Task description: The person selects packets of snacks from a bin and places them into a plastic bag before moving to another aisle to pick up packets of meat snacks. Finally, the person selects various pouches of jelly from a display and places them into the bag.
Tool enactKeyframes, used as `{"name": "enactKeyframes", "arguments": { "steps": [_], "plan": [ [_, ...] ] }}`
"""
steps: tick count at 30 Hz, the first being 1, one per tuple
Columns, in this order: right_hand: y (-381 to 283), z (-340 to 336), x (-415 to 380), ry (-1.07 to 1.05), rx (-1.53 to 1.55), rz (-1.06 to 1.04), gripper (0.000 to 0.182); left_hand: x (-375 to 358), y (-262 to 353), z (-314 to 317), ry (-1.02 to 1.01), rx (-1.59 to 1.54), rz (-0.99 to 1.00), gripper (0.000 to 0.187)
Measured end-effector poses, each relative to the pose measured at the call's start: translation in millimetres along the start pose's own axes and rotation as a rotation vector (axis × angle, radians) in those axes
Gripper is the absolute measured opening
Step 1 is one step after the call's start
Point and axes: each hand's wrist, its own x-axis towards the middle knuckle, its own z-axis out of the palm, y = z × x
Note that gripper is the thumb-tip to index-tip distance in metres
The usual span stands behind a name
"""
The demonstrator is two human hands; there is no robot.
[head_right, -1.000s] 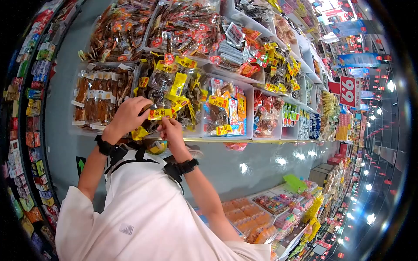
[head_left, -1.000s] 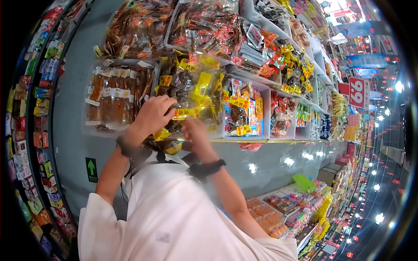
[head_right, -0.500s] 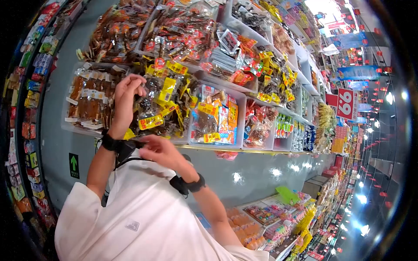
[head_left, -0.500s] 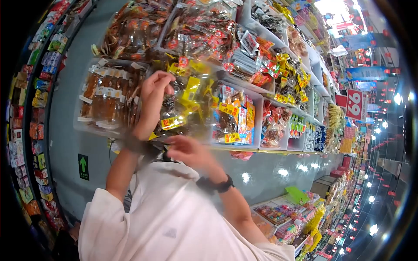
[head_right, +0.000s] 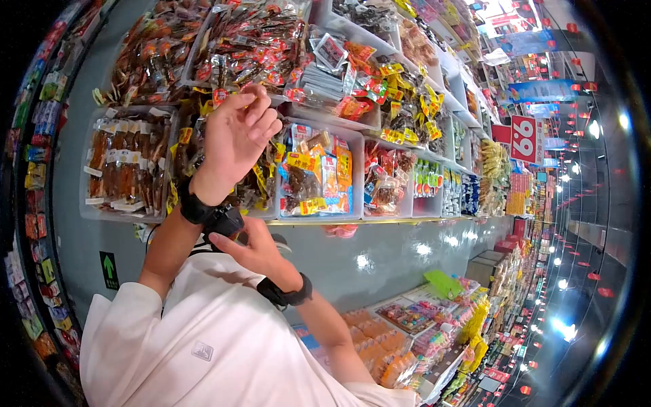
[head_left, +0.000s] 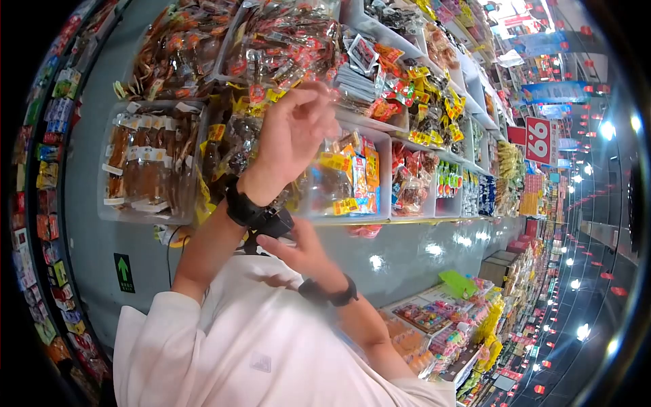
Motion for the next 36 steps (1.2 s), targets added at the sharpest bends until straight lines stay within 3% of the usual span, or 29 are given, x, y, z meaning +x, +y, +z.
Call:
{"name": "enactKeyframes", "arguments": {
  "steps": [1, 3, 5, 7, 8, 10, 11, 13, 14, 16, 18, 21, 22, 27, 29, 30, 31, 33, 35, 36],
  "plan": [
    [-1.4, 1.9, 2.2, -0.022, -0.036, -0.032, 0.027, -1.2, 2.8, -3.5, 0.001, 0.001, 0.009, 0.017],
    [-5.3, 6.0, 4.2, -0.069, -0.079, 0.028, 0.028, -6.2, 8.8, -11.1, 0.002, 0.425, 0.168, 0.017],
    [-10.4, 11.8, 5.6, -0.110, -0.119, 0.091, 0.030, -18.3, 19.1, -12.5, 0.059, 1.100, 0.429, 0.013],
    [-16.0, 17.8, 11.2, -0.207, -0.141, 0.067, 0.033, -28.6, 33.4, -16.1, 0.045, 1.483, 0.623, 0.011],
    [-12.2, 21.9, 11.8, -0.213, -0.143, 0.066, 0.033, -37.7, 43.1, -15.8, 0.050, 1.485, 0.627, 0.011],
    [8.7, 27.1, 12.8, -0.200, 0.098, 0.017, 0.038, -58.0, 67.7, -8.0, -0.008, 1.872, 0.466, 0.011],
    [22.0, 23.6, 14.6, -0.207, 0.095, 0.015, 0.038, -64.7, 79.0, -11.9, -0.002, 1.873, 0.473, 0.011],
    [50.6, 9.9, 17.6, -0.064, 0.332, 0.362, 0.042, -80.2, 101.6, -22.8, -0.284, 2.350, 0.427, 0.012],
    [59.7, 5.9, 18.2, -0.078, 0.329, 0.363, 0.042, -89.0, 109.1, -31.8, -0.316, 2.302, 0.334, 0.015],
    [70.4, 5.2, 21.4, 0.110, 0.343, 0.486, 0.040, -109.9, 118.8, -53.7, -0.348, 2.375, 0.227, 0.016],
    [75.2, 12.4, 31.0, 0.078, 0.416, 0.500, 0.038, -130.9, 122.7, -69.9, -0.374, 2.422, -0.008, 0.023],
    [115.4, 15.4, 56.2, 0.009, 0.665, 0.521, 0.028, -154.9, 119.2, -91.5, -0.335, 2.371, -0.012, 0.028],
    [120.9, 25.0, 64.8, 0.102, 0.662, 0.454, 0.026, -159.8, 118.6, -91.5, -0.344, 2.358, -0.107, 0.033],
    [105.5, 29.6, 62.0, 0.229, 0.528, 0.335, 0.020, -167.4, 112.9, -89.5, -0.317, 2.313, -0.097, 0.037],
    [68.4, 26.1, 49.0, 0.259, 0.392, 0.427, 0.019, -162.4, 107.3, -82.5, -0.303, 2.378, 0.210, 0.047],
    [52.6, 20.4, 39.8, 0.285, 0.269, 0.524, 0.019, -159.9, 106.6, -79.0, -0.312, 2.373, 0.203, 0.059],
    [52.0, 10.7, 29.9, 0.291, 0.265, 0.525, 0.019, -156.4, 103.7, -71.1, -0.315, 2.366, 0.205, 0.059],
    [52.3, -5.1, 6.4, 0.024, -0.108, 0.202, 0.019, -147.8, 94.7, -56.0, -0.395, 2.265, 0.201, 0.068],
    [55.0, -20.0, -13.2, 0.044, -0.142, 0.116, 0.020, -140.8, 79.4, -58.1, -0.479, 2.253, 0.237, 0.062],
    [55.9, -27.2, -21.9, 0.055, -0.179, 0.028, 0.020, -137.5, 70.3, -61.4, -0.514, 2.205, -0.064, 0.054]
  ]
}}
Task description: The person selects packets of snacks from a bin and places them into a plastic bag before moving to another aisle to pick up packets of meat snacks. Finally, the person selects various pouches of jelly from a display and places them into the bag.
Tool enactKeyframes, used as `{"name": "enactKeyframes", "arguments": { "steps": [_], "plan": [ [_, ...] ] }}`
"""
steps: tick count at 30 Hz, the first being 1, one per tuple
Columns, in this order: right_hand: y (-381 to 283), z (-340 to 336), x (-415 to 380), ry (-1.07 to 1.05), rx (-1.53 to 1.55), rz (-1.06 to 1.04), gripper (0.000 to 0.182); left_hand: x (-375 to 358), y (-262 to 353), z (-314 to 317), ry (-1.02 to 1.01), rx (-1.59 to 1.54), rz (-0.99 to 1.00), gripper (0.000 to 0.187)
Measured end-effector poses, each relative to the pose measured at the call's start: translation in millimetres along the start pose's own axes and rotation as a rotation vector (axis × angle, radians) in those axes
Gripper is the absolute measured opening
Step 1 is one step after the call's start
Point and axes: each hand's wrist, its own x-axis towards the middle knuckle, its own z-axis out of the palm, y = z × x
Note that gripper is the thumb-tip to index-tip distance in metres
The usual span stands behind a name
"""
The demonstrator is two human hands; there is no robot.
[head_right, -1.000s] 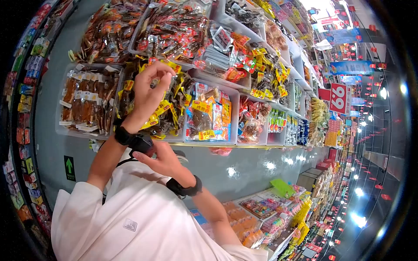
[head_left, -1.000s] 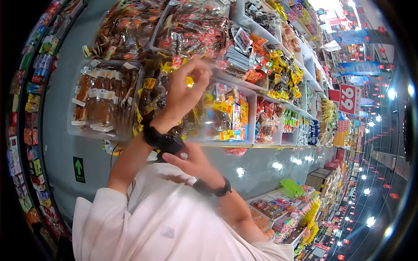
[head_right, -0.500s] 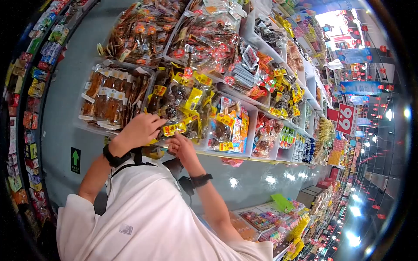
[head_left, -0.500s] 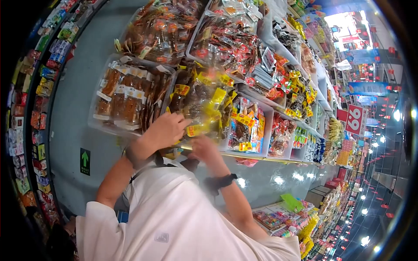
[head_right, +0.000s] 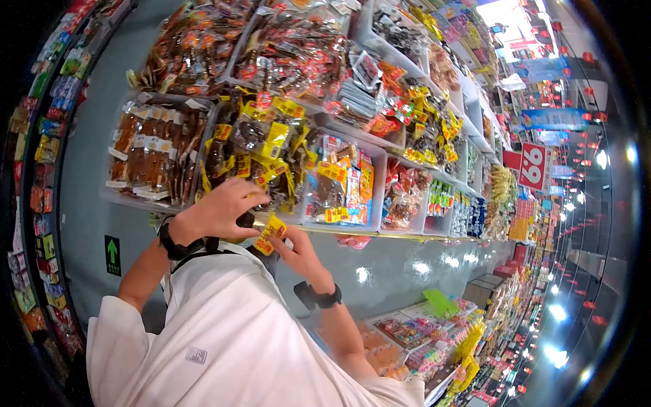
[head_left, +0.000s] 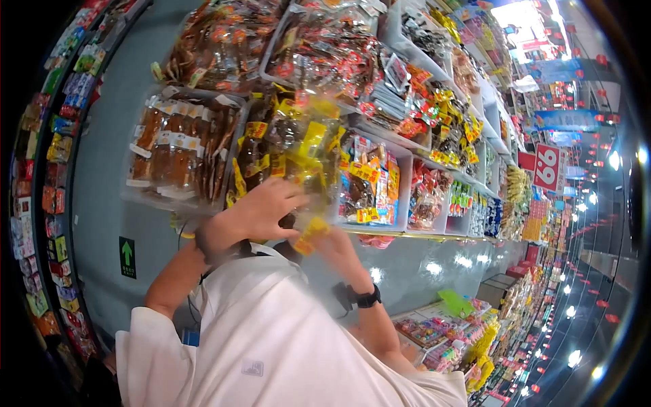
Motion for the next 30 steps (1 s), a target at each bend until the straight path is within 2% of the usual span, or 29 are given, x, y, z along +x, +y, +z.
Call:
{"name": "enactKeyframes", "arguments": {
  "steps": [1, 2, 4, 7, 11, 13, 14, 16, 17, 19, 21, 22, 23, 25, 26, 27, 28, 30],
  "plan": [
    [1.8, -6.3, -7.1, 0.022, -0.036, -0.087, 0.021, 6.3, 0.8, 9.2, -0.218, -0.094, -0.065, 0.048],
    [2.7, -12.3, -13.1, 0.040, -0.038, -0.084, 0.021, 10.0, 0.6, 21.8, -0.167, -0.118, -0.059, 0.038],
    [1.4, -23.1, -22.4, 0.254, 0.284, 0.170, 0.022, 20.8, 8.8, 38.8, -0.184, -0.184, -0.059, 0.036],
    [20.5, -30.8, -31.5, 0.390, 0.444, 0.173, 0.024, 30.6, 20.2, 55.6, -0.169, -0.247, -0.055, 0.033],
    [34.5, -5.3, -36.9, 0.400, 0.342, 0.274, 0.027, 36.3, 28.2, 57.7, -0.166, -0.159, -0.071, 0.036],
    [24.9, 15.1, -31.4, 0.526, 0.541, 0.290, 0.026, 32.9, 28.2, 54.9, -0.179, -0.150, -0.030, 0.036],
    [33.1, 15.3, -28.6, 0.483, 0.512, 0.294, 0.026, 26.9, 20.0, 61.4, -0.200, -0.208, -0.097, 0.035],
    [49.3, 32.2, -29.4, 0.489, 1.075, 0.256, 0.022, 20.3, 16.8, 62.5, -0.185, -0.221, -0.123, 0.033],
    [51.1, 33.0, -23.2, 0.479, 1.082, 0.244, 0.022, 19.6, 13.5, 61.3, -0.172, -0.235, -0.132, 0.032],
    [43.8, 16.1, -13.8, 0.468, 0.826, 0.325, 0.017, 17.0, 5.5, 60.9, -0.197, -0.263, -0.148, 0.033],
    [61.8, -19.9, -12.5, 0.503, 0.591, 0.118, 0.012, 18.4, 7.7, 56.0, -0.139, -0.361, -0.351, 0.040],
    [67.6, -48.3, -12.3, 0.569, 0.577, 0.147, 0.010, 20.0, 9.1, 50.2, -0.112, -0.395, -0.466, 0.049],
    [71.7, -72.6, -11.2, 0.600, 0.564, 0.152, 0.010, 20.2, 7.4, 52.7, -0.100, -0.405, -0.462, 0.049],
    [80.1, -116.2, -9.3, 0.614, 0.441, 0.208, 0.011, 24.9, -1.0, 53.4, 0.185, -0.200, -0.368, 0.052],
    [88.0, -127.9, -7.3, 0.597, 0.375, 0.226, 0.011, 27.9, 0.4, 48.6, 0.231, -0.145, -0.356, 0.051],
    [95.9, -139.6, -5.5, 0.579, 0.309, 0.243, 0.012, 31.7, -3.8, 49.5, 0.260, -0.145, -0.358, 0.051],
    [107.3, -147.2, -4.6, 0.528, 0.061, 0.208, 0.014, 33.7, -10.2, 54.1, 0.237, 0.056, -0.355, 0.048],
    [149.7, -159.5, -0.8, 0.590, 0.218, 0.196, 0.018, 40.1, -18.0, 62.3, 0.162, 0.336, -0.388, 0.042]
  ]
}}
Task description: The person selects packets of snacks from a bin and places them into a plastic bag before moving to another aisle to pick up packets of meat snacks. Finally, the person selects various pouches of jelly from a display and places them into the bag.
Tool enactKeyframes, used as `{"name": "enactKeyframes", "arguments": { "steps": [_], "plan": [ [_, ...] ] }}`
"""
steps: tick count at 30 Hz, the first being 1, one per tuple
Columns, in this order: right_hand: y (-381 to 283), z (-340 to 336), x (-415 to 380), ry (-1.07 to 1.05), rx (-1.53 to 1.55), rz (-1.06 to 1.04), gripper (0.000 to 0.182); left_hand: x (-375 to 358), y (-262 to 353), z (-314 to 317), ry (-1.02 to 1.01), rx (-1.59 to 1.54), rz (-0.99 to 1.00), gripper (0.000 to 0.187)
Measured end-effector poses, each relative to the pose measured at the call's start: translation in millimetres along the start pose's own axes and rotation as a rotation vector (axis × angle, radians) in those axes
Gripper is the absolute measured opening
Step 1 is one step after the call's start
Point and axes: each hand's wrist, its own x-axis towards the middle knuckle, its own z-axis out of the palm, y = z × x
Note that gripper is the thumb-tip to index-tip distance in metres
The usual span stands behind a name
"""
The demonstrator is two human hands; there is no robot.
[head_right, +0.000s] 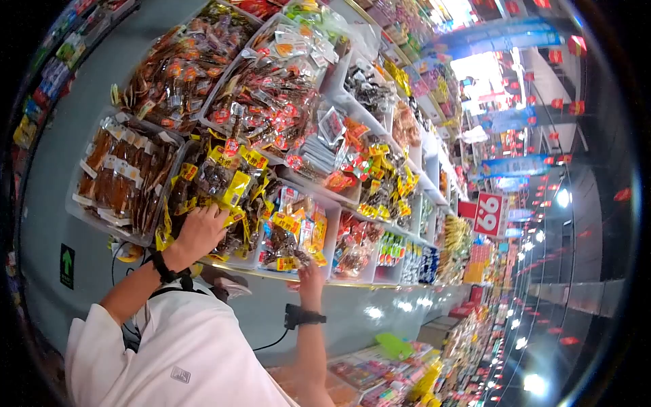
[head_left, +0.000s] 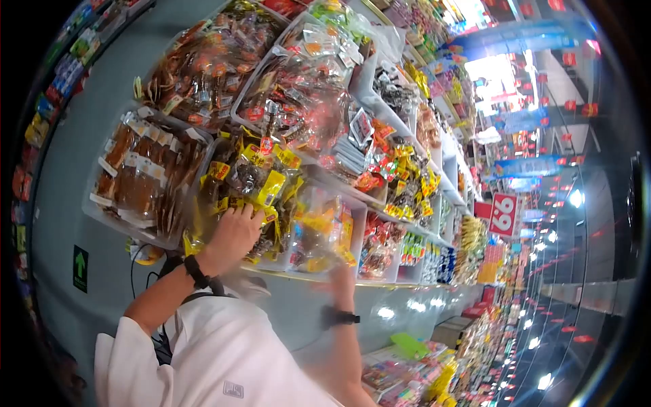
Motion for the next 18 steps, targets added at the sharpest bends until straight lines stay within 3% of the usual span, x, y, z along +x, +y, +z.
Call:
{"name": "enactKeyframes", "arguments": {
  "steps": [2, 5, 6, 8, 10, 13, 16, 18],
  "plan": [
    [27.9, -11.4, 14.0, 0.010, 0.159, 0.041, 0.021, 4.2, -1.8, 13.5, 0.067, 0.008, -0.029, 0.043],
    [34.9, -13.9, 5.7, -0.101, -0.234, -0.222, 0.028, 7.7, 1.9, 13.2, 0.120, -0.028, -0.058, 0.045],
    [37.0, -15.6, 3.1, -0.024, -0.058, 0.017, 0.035, 8.8, 1.2, 7.3, 0.100, -0.098, -0.069, 0.045],
    [27.7, -9.6, -25.1, 0.038, 0.218, 0.196, 0.058, 7.9, 1.6, -2.2, 0.089, -0.203, -0.081, 0.044],
    [40.4, -0.9, -45.5, 0.091, 0.209, 0.104, 0.062, 6.1, 3.2, -6.7, 0.110, -0.233, -0.057, 0.041],
    [34.4, 14.0, -82.0, 0.127, 0.281, 0.033, 0.062, 5.3, 0.3, -4.3, 0.159, -0.306, -0.004, 0.032],
    [-7.6, 47.6, -111.4, 0.128, 0.411, 0.297, 0.052, 0.8, -1.1, -13.5, 0.193, -0.365, 0.045, 0.024],
    [-31.1, 77.3, -123.5, 0.013, 0.184, 0.265, 0.038, -6.9, -3.4, -25.9, 0.201, -0.414, 0.042, 0.021]
  ]
}}
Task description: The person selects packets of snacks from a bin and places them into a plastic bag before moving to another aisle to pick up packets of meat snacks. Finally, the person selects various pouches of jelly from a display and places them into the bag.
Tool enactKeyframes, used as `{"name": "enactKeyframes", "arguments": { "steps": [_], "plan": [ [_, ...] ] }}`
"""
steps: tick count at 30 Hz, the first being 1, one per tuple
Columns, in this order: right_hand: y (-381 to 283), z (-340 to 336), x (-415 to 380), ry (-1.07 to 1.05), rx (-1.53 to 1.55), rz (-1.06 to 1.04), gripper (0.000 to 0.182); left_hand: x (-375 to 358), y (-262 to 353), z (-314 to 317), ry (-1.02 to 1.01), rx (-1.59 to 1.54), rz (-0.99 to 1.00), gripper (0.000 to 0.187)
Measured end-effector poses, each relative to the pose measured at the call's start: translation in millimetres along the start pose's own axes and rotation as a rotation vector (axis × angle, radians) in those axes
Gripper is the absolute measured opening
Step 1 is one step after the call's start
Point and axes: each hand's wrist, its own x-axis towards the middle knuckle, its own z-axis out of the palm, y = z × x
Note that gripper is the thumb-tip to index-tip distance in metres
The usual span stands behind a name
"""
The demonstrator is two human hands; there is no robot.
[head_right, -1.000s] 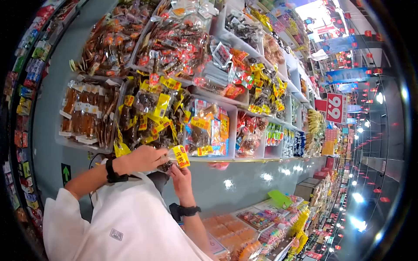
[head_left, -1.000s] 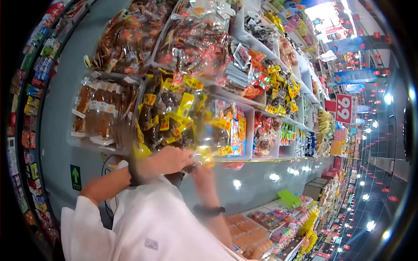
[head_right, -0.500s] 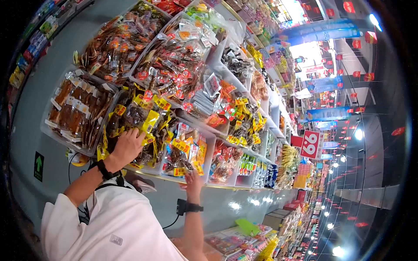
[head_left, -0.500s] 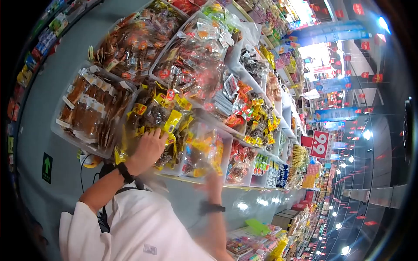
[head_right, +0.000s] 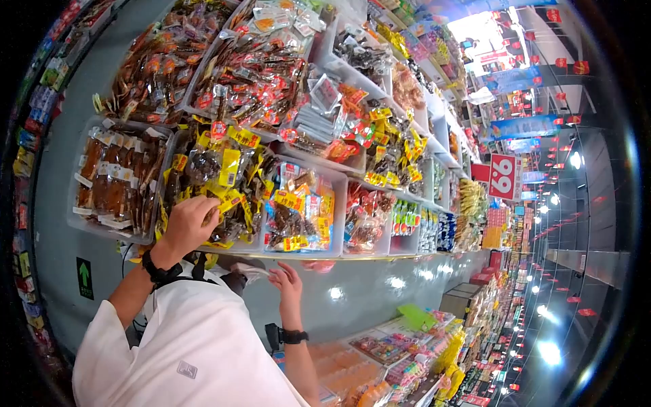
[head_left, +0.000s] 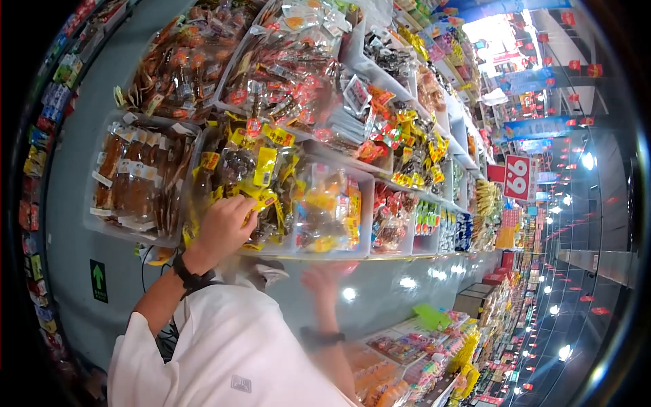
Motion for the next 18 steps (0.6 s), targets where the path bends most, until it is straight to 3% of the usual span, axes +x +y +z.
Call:
{"name": "enactKeyframes", "arguments": {
  "steps": [1, 3, 8, 12, 18],
  "plan": [
    [-7.0, 17.3, -4.0, 0.002, 0.006, 0.012, 0.038, -1.6, -2.7, -7.1, -0.012, 0.004, -0.004, 0.021],
    [-19.0, 52.1, -7.4, -0.164, -0.115, 0.016, 0.032, -5.0, -9.5, -22.3, 0.163, 0.106, 0.061, 0.023],
    [-24.3, 143.4, 0.8, -0.475, -0.124, -0.038, 0.032, -33.3, -55.6, -61.5, 0.113, 0.234, -0.093, 0.039],
    [-19.3, 205.7, 10.9, -0.713, -0.335, -0.067, 0.031, -48.7, -81.9, -68.0, 0.082, 0.230, -0.146, 0.030],
    [-13.9, 229.6, 18.7, -0.679, -0.357, -0.016, 0.031, -58.2, -83.3, -73.4, 0.046, 0.093, -0.223, 0.019]
  ]
}}
